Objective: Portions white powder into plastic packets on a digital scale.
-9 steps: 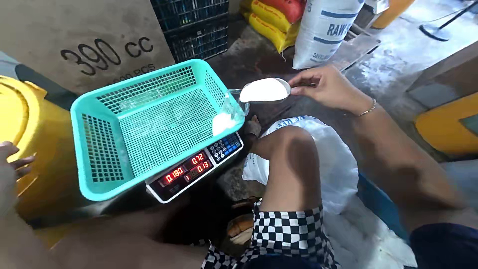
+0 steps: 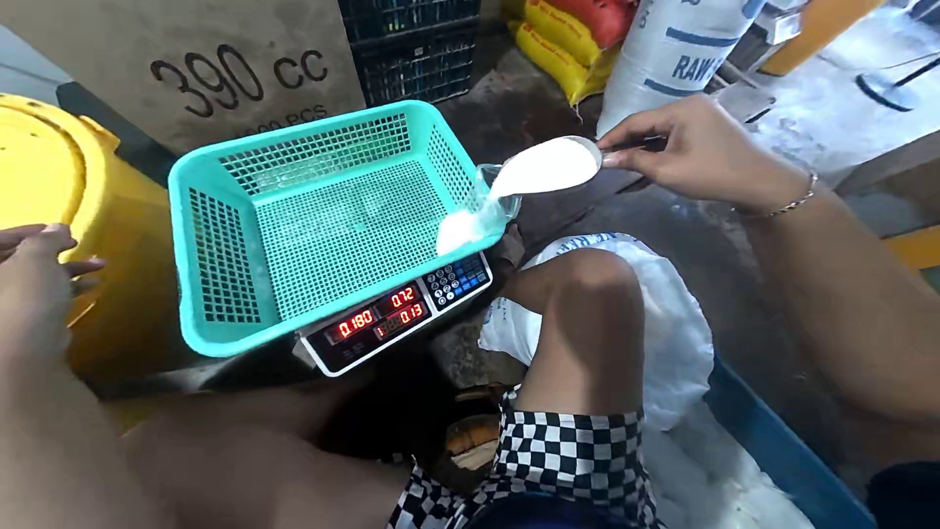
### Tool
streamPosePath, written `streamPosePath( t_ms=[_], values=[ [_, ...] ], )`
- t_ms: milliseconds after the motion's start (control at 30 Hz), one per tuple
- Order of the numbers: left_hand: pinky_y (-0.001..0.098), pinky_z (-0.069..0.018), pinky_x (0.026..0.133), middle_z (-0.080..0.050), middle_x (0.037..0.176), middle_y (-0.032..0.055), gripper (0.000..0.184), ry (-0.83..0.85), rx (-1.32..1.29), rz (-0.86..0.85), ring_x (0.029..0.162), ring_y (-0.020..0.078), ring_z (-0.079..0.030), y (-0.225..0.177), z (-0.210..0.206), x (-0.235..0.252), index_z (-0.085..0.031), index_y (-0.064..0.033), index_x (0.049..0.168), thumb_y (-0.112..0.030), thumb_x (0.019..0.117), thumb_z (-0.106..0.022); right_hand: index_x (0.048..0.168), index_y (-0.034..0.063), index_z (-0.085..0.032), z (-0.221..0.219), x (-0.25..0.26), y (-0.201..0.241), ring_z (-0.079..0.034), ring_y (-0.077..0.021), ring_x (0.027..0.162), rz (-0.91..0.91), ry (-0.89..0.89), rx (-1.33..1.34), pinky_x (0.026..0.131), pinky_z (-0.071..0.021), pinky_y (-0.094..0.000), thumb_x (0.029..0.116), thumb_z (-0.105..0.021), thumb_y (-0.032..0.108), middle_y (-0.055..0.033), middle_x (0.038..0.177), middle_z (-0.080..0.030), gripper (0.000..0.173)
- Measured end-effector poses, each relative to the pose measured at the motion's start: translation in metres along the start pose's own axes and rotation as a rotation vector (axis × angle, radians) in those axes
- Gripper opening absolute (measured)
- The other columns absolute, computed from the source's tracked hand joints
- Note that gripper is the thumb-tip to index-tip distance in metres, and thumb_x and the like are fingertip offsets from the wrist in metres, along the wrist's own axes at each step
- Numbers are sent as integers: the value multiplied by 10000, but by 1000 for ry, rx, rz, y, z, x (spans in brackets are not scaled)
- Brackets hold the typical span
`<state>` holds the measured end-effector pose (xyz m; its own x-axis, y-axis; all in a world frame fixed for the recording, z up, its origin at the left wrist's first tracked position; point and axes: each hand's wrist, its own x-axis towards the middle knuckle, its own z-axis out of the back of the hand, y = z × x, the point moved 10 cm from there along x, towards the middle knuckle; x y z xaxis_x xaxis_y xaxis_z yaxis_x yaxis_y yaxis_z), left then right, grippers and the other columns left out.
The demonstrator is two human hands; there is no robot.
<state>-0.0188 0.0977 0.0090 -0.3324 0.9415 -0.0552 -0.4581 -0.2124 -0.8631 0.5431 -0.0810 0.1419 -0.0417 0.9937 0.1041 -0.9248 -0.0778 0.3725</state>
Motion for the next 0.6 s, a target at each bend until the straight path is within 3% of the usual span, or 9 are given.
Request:
streamPosePath(
  t_ms=[100, 200, 300, 433, 600],
  values=[
    [232, -514, 748, -521, 1168, 59, 390, 5, -18, 0, 822, 37, -575, 1, 2, -2, -489, -40, 1378, -308, 1096, -463, 1052, 20, -730, 4, 3, 4, -672, -68, 824, 37, -3, -36, 800, -571, -265, 959, -675, 63, -78, 932, -716, 116],
    [230, -507, 778, -525, 1193, 65, 410, 8, -23, 8, 854, 32, -578, 1, 3, -1, -484, -40, 1389, -325, 1095, -457, 1064, 1, -728, 6, 3, 9, -677, -128, 830, 46, 5, -66, 809, -569, -338, 958, -672, 61, -118, 942, -716, 135],
    [231, -510, 778, -526, 1167, 53, 400, 6, -23, 6, 846, 29, -580, 2, 5, 1, -496, -54, 1369, -336, 1087, -463, 1051, 17, -729, 7, 4, 6, -672, -92, 810, 40, 5, -62, 785, -576, -292, 951, -681, 60, -93, 926, -712, 119],
    [244, -515, 786, -543, 1195, 63, 421, 16, 5, -3, 853, 34, -589, 5, 4, 5, -512, -56, 1367, -363, 1081, -469, 1054, 11, -725, 7, 7, 9, -674, -106, 817, 38, 9, -88, 794, -576, -312, 959, -672, 63, -105, 938, -712, 121],
    [188, -496, 728, -555, 1190, 38, 440, 34, 19, -19, 812, -12, -579, 19, 3, 20, -517, -71, 1361, -397, 1067, -484, 1062, 28, -728, 9, 9, 11, -672, -112, 809, 29, 21, -117, 785, -575, -328, 962, -676, 64, -98, 939, -714, 118]
  ],
)
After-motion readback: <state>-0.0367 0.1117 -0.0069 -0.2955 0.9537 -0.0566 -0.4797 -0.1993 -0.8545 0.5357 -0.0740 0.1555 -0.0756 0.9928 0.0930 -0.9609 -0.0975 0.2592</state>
